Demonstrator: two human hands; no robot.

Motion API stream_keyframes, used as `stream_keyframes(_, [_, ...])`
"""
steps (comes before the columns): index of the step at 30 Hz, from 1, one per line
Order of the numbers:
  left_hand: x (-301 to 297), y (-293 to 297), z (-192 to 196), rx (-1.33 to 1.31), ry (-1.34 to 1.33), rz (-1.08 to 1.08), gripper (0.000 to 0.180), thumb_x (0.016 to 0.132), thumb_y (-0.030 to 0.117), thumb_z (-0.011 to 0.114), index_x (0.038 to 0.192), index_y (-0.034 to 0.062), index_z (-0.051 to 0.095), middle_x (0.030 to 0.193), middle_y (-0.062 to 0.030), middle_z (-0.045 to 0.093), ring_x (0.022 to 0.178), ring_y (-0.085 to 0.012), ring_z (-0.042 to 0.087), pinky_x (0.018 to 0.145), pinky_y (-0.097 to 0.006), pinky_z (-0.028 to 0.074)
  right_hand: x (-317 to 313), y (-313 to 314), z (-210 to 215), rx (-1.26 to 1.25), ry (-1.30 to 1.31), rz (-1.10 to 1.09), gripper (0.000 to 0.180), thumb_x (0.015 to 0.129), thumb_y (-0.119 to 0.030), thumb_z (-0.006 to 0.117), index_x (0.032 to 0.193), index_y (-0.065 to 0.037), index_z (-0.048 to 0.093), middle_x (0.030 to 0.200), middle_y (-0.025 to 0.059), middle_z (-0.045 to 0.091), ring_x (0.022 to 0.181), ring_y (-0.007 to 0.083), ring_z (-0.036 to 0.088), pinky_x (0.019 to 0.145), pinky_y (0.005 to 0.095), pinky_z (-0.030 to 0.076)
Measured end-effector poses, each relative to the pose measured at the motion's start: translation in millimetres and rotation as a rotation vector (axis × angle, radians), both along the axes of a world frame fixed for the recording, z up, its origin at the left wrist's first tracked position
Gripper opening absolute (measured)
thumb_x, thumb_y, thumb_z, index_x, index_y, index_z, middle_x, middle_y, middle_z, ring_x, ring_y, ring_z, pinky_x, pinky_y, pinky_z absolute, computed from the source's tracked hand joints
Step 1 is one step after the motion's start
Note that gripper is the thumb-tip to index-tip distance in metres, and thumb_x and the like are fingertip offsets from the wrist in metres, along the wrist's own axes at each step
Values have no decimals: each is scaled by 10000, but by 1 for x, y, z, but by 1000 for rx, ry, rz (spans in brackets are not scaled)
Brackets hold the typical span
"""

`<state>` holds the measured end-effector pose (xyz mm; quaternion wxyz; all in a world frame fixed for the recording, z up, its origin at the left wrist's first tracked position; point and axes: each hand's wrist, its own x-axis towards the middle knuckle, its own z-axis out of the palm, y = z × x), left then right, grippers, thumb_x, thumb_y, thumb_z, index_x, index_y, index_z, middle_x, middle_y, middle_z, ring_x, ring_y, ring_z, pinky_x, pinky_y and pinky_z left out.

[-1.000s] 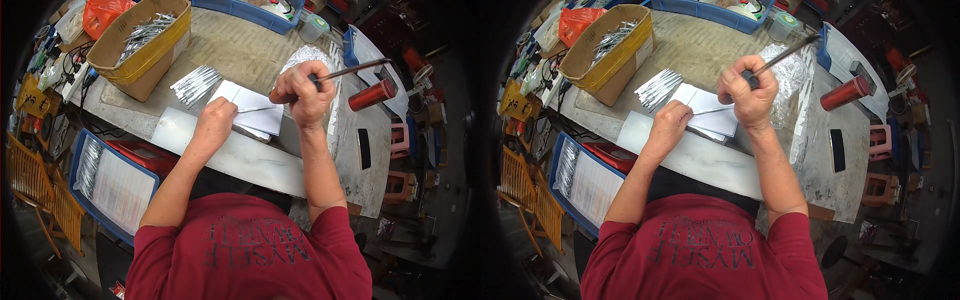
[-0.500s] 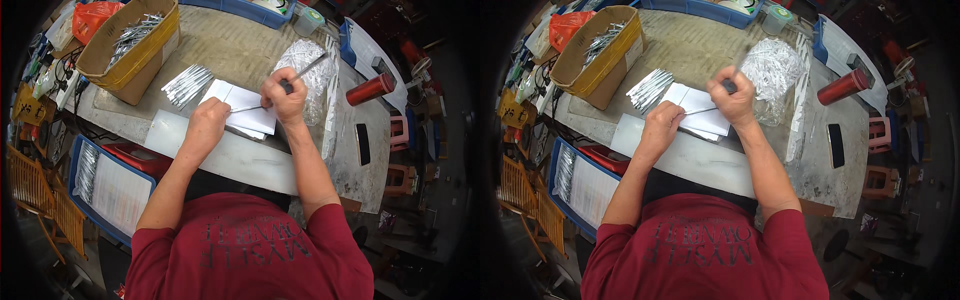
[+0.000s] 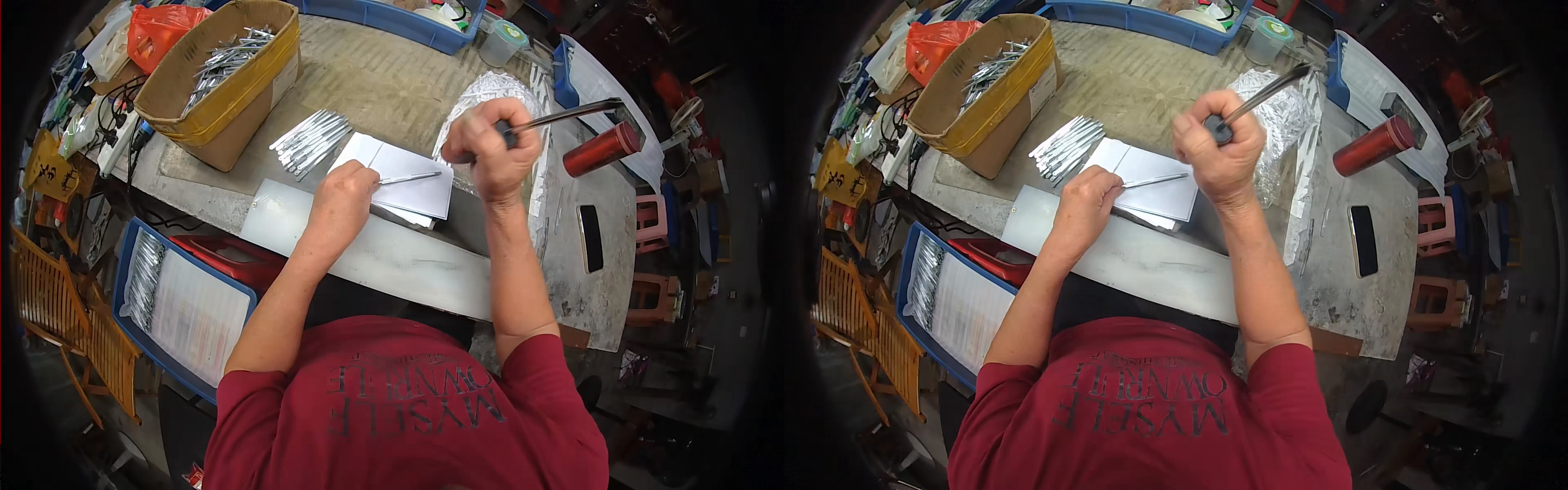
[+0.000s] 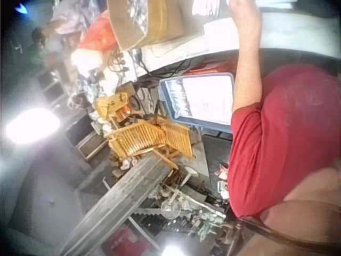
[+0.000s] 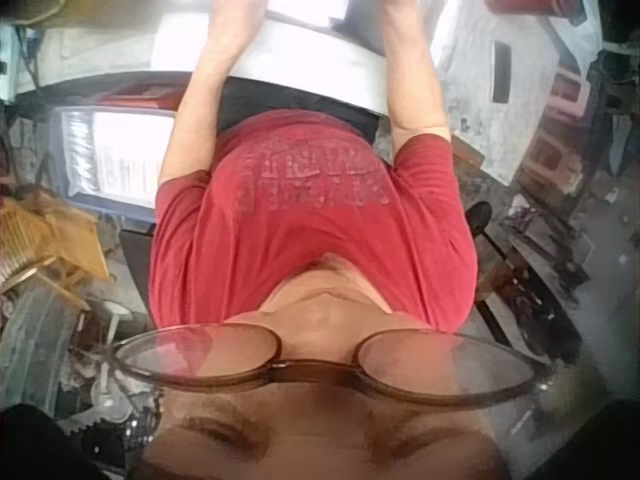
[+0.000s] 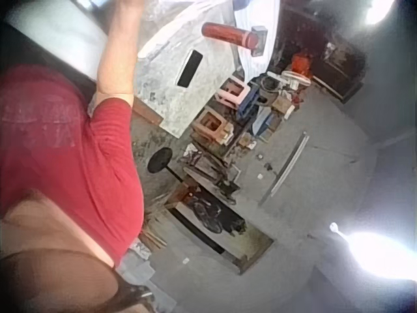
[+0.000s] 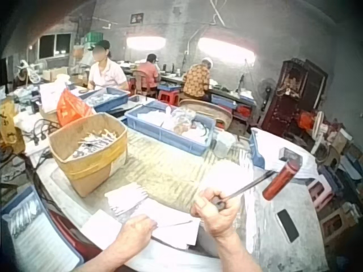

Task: The person marks small metal strips by hand using a manual marking tool and a template on a workshop table.

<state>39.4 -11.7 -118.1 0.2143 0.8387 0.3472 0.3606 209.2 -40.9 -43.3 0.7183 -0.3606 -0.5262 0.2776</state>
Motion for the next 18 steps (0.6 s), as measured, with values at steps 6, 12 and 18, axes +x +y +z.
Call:
stream_keyframes(6, [4, 3, -4, 47, 34, -12, 37, 689, 6, 587, 725, -4, 584, 701, -126, 542, 673, -284, 549, 606, -346, 433, 8, 6, -38, -255, 36, -43, 123, 738, -46, 572, 721, -50, 450, 495, 29, 476, 326, 66, 388, 282, 203, 283])
stream_keyframes(12, [3, 1, -1, -8, -14, 8, 36, 700, 17, 578, 731, -1, 586, 714, -125, 549, 685, -285, 550, 619, -349, 436, 4, -18, -26, -279, 131, -84, 133, 771, -98, 529, 839, -26, 439, 553, 73, 507, 341, 119, 445, 308, 215, 334])
stream_keyframes(18, [-23, 5, 3, -19, -218, 70, 44, 709, 13, 568, 743, -9, 585, 712, -126, 558, 677, -268, 552, 611, -324, 434, 17, -69, -31, -362, 230, -80, 285, 798, -78, 437, 1061, 12, 374, 722, 86, 522, 566, 156, 538, 496, 235, 439])
